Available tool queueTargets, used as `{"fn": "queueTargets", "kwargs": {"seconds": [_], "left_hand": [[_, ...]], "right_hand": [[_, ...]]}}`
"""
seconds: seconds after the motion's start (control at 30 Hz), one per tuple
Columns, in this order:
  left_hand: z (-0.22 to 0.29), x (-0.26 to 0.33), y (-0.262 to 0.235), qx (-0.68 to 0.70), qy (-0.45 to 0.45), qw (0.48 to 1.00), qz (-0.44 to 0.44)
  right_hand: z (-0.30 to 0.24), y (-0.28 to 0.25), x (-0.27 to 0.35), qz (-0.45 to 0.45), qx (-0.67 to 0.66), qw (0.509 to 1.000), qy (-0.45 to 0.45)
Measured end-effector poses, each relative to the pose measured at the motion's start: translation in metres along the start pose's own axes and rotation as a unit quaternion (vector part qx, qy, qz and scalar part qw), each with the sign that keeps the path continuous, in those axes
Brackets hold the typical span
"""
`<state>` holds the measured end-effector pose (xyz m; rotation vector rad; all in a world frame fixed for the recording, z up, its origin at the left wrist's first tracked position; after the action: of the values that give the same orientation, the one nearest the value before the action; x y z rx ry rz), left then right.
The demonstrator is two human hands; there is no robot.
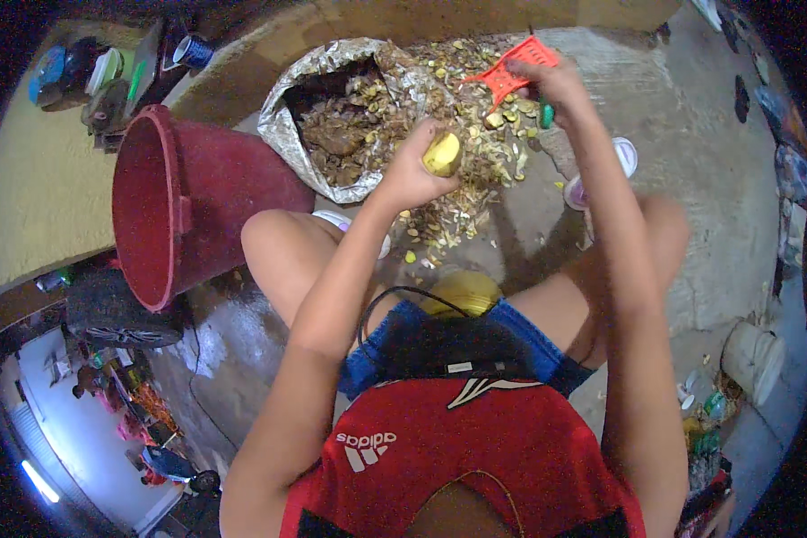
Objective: The person takes potatoes from a sack, peels them using a peeler and a knife, and drops the peeled potatoes into a bucket of water.
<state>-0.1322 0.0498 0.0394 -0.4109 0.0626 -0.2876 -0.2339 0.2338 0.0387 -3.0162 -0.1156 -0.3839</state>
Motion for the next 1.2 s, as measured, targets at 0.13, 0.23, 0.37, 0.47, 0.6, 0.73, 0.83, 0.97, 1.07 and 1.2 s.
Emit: {"fn": "queueTargets", "kwargs": {"seconds": [0.13, 0.23, 0.37, 0.47, 0.6, 0.73, 0.83, 0.97, 1.07, 1.2], "left_hand": [[-0.022, -0.001, -0.007, 0.153, -0.146, 0.977, 0.023], [-0.028, 0.001, -0.003, 0.406, -0.191, 0.891, 0.073], [-0.026, -0.002, 0.002, 0.531, -0.218, 0.812, 0.104], [-0.040, -0.003, 0.000, 0.576, -0.225, 0.780, 0.099], [-0.045, -0.004, 0.007, 0.556, -0.247, 0.789, 0.084], [-0.031, -0.008, 0.011, 0.605, -0.233, 0.756, 0.094], [-0.034, -0.007, 0.011, 0.588, -0.248, 0.764, 0.097], [-0.044, -0.007, 0.007, 0.571, -0.254, 0.778, 0.064], [-0.034, -0.005, 0.008, 0.533, -0.271, 0.798, 0.065], [-0.039, -0.002, 0.003, 0.549, -0.251, 0.793, 0.087]], "right_hand": [[-0.010, 0.014, 0.012, -0.053, -0.046, 0.997, -0.010], [-0.007, 0.024, 0.018, -0.091, -0.082, 0.992, -0.009], [0.000, 0.018, 0.014, -0.073, -0.126, 0.989, 0.016], [-0.010, 0.035, 0.025, -0.096, -0.092, 0.991, 0.000], [-0.016, 0.061, 0.038, -0.190, -0.008, 0.979, -0.072], [-0.005, 0.061, 0.029, -0.158, 0.033, 0.983, -0.092], [-0.004, 0.057, 0.026, -0.137, 0.029, 0.986, -0.085], [-0.006, 0.044, 0.013, -0.125, 0.027, 0.988, -0.091], [0.002, -0.002, -0.010, 0.015, 0.146, 0.986, -0.084], [-0.021, 0.014, 0.009, -0.036, 0.005, 0.996, -0.077]]}}
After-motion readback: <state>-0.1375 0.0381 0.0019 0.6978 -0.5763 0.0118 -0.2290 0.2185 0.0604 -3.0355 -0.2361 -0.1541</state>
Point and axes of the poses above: each hand's wrist, its own x-axis away from the middle knuckle, its own y-axis out of the palm, z = x × y, the point moved 6 cm from there along -x, towards the middle knuckle, and after that the axes turned 5 degrees about x, right-handed, at the moved point
